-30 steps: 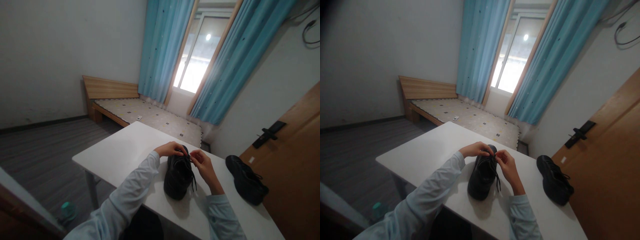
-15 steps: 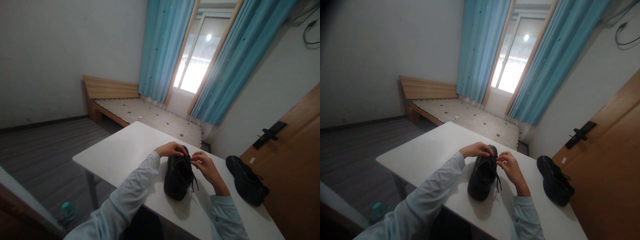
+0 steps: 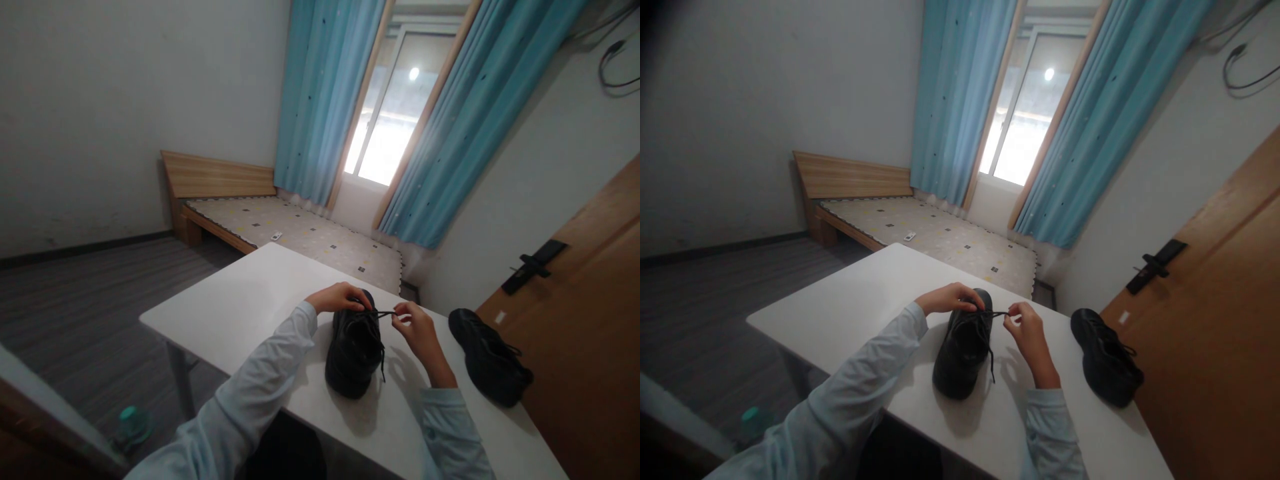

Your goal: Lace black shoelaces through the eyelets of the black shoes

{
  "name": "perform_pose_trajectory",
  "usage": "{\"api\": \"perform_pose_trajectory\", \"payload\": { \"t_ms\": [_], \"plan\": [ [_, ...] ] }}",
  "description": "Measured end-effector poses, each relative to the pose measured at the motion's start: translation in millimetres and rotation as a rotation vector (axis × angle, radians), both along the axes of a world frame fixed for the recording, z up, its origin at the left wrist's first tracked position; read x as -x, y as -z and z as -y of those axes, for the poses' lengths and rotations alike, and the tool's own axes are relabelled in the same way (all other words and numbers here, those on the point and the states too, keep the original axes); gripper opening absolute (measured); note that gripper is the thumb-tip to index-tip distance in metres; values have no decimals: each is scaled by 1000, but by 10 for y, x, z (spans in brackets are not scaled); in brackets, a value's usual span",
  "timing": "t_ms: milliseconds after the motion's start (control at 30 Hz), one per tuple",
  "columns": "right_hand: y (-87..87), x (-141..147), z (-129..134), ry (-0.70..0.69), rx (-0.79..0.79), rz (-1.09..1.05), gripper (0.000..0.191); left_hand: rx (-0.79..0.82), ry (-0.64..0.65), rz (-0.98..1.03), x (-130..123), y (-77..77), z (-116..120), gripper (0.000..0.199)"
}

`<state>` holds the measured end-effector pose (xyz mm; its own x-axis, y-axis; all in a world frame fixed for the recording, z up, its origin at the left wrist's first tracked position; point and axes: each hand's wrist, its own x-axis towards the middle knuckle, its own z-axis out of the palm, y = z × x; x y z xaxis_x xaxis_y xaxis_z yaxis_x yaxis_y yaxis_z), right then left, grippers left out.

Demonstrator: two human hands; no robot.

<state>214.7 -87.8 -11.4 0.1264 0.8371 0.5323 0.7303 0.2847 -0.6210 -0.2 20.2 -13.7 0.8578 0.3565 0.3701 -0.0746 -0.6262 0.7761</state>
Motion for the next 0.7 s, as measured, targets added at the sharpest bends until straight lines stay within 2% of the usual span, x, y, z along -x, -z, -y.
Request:
{"api": "perform_pose_trajectory", "payload": {
  "t_ms": [67,200,300,700],
  "plan": [
    [-5,20,2,0,26,-159,17,2,-10,-3,3,-7,6,26],
    [-34,116,31,-152,108,-543,27,6,-13,-11,9,-13,9,26],
    [-61,182,56,-230,135,-707,26,6,-9,-11,10,-8,4,26],
    [-104,283,68,-329,72,-864,17,41,-17,-8,12,-23,24,26]
  ]
}}
